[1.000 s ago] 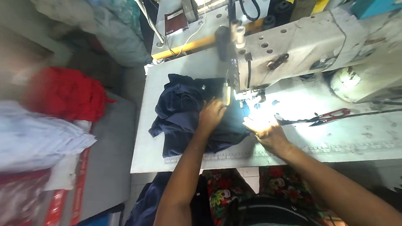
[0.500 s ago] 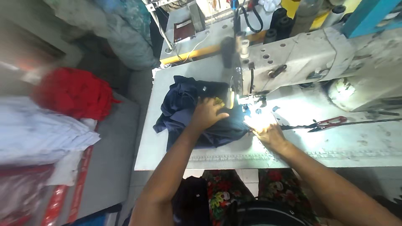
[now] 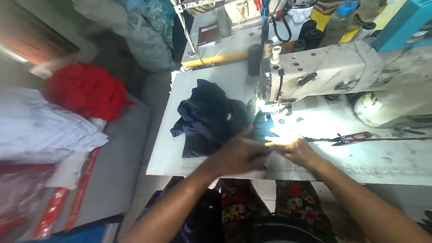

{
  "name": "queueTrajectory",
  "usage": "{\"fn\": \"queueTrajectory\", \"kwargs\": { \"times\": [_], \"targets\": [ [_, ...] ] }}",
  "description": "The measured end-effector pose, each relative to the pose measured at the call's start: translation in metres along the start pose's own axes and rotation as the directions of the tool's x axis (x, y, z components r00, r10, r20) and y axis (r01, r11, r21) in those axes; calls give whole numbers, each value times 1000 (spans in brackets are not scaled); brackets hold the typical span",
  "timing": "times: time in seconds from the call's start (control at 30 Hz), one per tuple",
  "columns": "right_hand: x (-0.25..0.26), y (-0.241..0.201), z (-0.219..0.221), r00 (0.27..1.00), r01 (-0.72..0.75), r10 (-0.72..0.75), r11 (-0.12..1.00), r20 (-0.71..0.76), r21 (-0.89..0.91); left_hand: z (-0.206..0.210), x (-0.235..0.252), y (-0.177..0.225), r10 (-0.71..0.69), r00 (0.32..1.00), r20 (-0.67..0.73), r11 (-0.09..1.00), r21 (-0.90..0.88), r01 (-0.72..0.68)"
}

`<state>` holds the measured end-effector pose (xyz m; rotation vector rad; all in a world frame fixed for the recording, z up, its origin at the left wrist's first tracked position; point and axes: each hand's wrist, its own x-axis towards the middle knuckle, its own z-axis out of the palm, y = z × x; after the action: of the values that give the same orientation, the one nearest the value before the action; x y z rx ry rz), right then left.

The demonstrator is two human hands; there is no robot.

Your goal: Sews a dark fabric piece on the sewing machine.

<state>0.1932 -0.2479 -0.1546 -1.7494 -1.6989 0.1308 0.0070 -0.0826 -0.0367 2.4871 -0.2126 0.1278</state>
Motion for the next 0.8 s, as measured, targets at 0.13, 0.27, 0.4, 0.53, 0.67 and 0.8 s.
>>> {"fn": "queueTrajectory", "kwargs": {
  "times": [0.13,0.27,0.4,0.53,0.67,0.8],
  "targets": [
    [-21,-23,-5,996,83,-84,993,-13,-82,42,5,24,118,972,203,968,-244,-66],
    [-53,-42,2,999,22,-24,994,-21,-109,55,21,4,-160,963,218,933,-285,220],
    [-63,-50,11,993,-59,43,988,-107,-145,89,26,-47,-385,914,-128,917,59,394],
    [-65,-53,17,990,-59,33,980,-139,-188,93,15,-59,-384,901,-200,906,108,410],
    [-64,-57,20,989,-74,42,971,-140,-225,89,8,-52,-359,919,-160,923,85,375],
    [-63,-59,21,988,-91,55,962,-145,-257,90,9,-55,-354,920,-170,928,55,368]
  ]
}}
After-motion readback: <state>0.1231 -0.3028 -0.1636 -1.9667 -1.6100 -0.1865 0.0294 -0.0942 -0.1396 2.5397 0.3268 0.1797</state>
